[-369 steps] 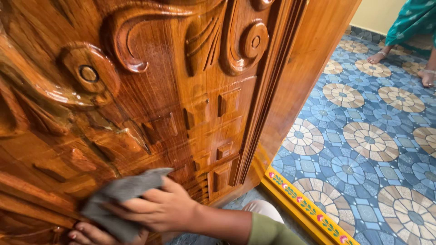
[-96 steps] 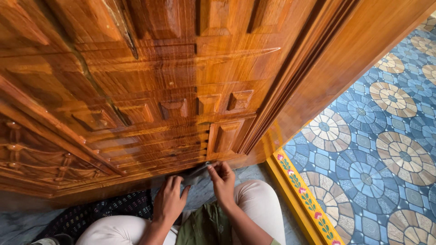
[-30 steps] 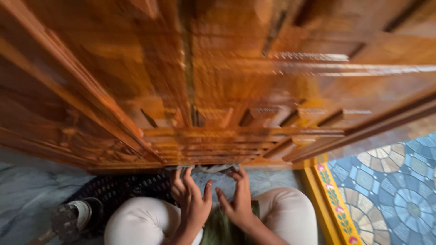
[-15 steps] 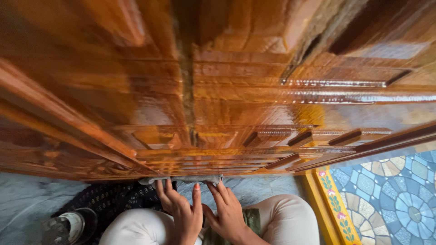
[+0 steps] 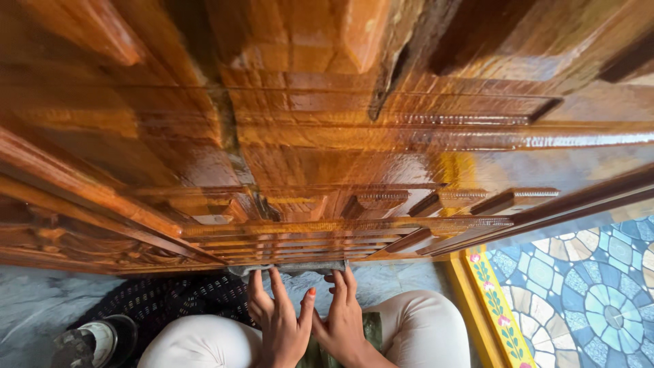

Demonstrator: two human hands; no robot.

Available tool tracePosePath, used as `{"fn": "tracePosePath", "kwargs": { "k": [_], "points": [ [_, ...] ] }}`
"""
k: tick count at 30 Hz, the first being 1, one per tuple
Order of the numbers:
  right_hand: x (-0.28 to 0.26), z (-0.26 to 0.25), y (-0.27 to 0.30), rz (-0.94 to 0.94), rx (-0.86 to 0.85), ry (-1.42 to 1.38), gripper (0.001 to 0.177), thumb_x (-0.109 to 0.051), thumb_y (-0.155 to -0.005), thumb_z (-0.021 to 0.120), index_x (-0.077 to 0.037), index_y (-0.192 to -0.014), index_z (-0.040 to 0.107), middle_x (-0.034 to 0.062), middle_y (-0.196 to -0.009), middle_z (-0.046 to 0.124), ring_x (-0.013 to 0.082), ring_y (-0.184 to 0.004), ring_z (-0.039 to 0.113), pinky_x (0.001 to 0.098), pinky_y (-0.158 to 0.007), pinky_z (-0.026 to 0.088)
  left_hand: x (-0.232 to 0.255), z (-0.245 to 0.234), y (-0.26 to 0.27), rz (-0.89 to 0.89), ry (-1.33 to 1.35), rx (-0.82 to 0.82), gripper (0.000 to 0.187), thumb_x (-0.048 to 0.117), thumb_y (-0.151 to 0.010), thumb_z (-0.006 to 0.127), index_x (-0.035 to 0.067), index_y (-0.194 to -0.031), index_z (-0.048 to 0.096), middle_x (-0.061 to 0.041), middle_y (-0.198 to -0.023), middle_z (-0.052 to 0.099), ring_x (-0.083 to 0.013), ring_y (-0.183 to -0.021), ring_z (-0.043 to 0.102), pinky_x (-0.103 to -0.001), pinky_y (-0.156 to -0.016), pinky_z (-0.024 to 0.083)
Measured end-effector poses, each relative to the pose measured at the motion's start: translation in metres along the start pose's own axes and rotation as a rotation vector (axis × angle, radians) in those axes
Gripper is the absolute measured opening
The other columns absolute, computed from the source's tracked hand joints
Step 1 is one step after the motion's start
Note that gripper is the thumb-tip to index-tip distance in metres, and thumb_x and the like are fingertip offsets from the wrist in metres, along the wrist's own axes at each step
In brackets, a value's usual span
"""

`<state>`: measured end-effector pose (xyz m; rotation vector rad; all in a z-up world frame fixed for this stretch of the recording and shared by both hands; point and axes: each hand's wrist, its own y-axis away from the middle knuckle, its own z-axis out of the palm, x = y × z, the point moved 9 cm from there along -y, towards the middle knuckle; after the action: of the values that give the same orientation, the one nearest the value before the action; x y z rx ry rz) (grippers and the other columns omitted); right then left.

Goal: The person sits on the floor and wipes the surface of a carved wooden door using a gray cloth. They systematically clean the lower and middle sections of the door, focusing on the intricate carvings and panels.

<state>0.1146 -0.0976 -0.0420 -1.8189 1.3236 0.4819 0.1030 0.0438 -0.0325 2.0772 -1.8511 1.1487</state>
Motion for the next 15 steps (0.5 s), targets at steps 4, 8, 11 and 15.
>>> {"fn": "tracePosePath", "kwargs": {
  "k": [4, 8, 11, 15],
  "points": [
    [-0.0003, -0.0020, -0.0014, -0.005, 0.012, 0.002, 0.080, -0.017, -0.083, 0.080, 0.007, -0.143, 0.034, 0.0329, -0.148, 0.035, 0.0406, -0.112, 0.063, 0.0425, -0.088, 0.056, 0.0010, -0.0003, -0.0011, 0.014, 0.001, -0.011, 0.086, 0.053, -0.094, 0.056, -0.010, -0.147, 0.032, -0.032, -0.154, 0.019, -0.0485, -0.138, 0.026, -0.059, -0.110, 0.021],
    [-0.0021, -0.0043, -0.0040, -0.001, 0.033, 0.009, 0.076, -0.018, -0.083, 0.081, 0.006, -0.140, 0.036, 0.0305, -0.145, 0.040, 0.0401, -0.111, 0.063, 0.0411, -0.087, 0.057, -0.0021, 0.0012, -0.0015, -0.021, 0.015, -0.042, 0.087, 0.052, -0.093, 0.058, -0.010, -0.147, 0.032, -0.033, -0.153, 0.018, -0.0486, -0.136, 0.026, -0.058, -0.108, 0.022],
    [-0.0034, -0.0054, -0.0047, -0.009, 0.042, 0.023, 0.076, -0.018, -0.083, 0.081, 0.005, -0.140, 0.036, 0.0312, -0.145, 0.040, 0.0396, -0.110, 0.063, 0.0409, -0.086, 0.057, -0.0024, 0.0008, -0.0010, -0.021, 0.028, -0.040, 0.086, 0.052, -0.093, 0.058, -0.010, -0.147, 0.032, -0.033, -0.154, 0.018, -0.0487, -0.137, 0.026, -0.058, -0.108, 0.022],
    [-0.0017, -0.0032, -0.0042, 0.004, 0.026, 0.019, 0.077, -0.019, -0.084, 0.080, 0.006, -0.141, 0.036, 0.0304, -0.146, 0.038, 0.0391, -0.111, 0.063, 0.0414, -0.087, 0.057, -0.0033, 0.0027, 0.0000, -0.004, 0.031, -0.037, 0.087, 0.052, -0.093, 0.058, -0.010, -0.148, 0.031, -0.033, -0.154, 0.017, -0.0478, -0.137, 0.025, -0.059, -0.108, 0.021]
  ]
}}
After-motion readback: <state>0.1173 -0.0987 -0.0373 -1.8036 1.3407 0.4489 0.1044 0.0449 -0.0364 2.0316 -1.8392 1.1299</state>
